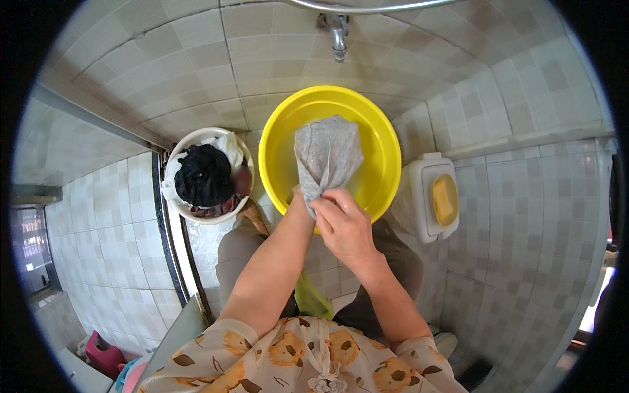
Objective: The person hand washes several garments in a yellow basin filled with water. They scrub and rinse a blue item, then a black item, and finally a light-colored item, using a bar of soap to clean each piece before placing them into a white laundry basket.
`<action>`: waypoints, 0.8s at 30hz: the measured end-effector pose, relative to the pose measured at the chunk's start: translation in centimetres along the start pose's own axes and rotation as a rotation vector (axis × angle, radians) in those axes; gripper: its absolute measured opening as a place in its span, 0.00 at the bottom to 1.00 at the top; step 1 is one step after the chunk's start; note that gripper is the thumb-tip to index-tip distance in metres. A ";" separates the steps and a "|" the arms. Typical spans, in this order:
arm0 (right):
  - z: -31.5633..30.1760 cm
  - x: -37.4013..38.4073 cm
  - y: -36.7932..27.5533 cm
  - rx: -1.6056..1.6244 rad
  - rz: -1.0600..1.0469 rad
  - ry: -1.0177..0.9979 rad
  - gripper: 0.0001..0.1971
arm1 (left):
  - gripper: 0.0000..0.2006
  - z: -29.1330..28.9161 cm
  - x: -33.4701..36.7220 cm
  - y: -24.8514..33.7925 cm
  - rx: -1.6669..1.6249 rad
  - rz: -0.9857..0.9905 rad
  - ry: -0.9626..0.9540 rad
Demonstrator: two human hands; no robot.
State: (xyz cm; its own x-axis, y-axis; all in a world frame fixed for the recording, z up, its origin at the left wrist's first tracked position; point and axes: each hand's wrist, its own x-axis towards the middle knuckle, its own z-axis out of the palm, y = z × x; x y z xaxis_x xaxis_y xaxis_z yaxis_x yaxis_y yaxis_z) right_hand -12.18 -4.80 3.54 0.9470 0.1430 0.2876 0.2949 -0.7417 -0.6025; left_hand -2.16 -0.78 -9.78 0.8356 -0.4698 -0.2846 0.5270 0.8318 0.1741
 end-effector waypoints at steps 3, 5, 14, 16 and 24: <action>0.1 1.9 -0.8 -0.130 -0.042 0.033 0.13 | 0.22 2.1 -1.4 0.7 0.581 0.157 -0.053; 0.7 2.3 -1.1 -0.280 -0.022 -0.111 0.13 | 0.22 2.7 -2.0 0.2 1.100 0.318 -0.098; -11.6 0.1 10.8 -0.256 0.606 0.267 0.17 | 0.22 3.3 -3.4 1.8 2.179 0.759 -0.110; -14.6 -4.8 17.2 -0.672 0.711 0.028 0.20 | 0.22 3.5 -3.6 1.6 2.101 0.755 -0.146; -14.7 -7.5 22.2 -0.703 0.762 -0.264 0.35 | 0.23 3.1 -3.5 0.9 1.357 0.492 -0.130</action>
State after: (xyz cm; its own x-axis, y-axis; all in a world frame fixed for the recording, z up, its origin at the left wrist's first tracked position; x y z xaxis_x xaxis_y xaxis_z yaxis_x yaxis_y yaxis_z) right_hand -14.60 -32.01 -1.04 0.8730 -0.4426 -0.2049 -0.4456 -0.8946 0.0337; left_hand -4.16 0.69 -5.71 0.9409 -0.3086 0.1393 -0.1359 0.0327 0.9902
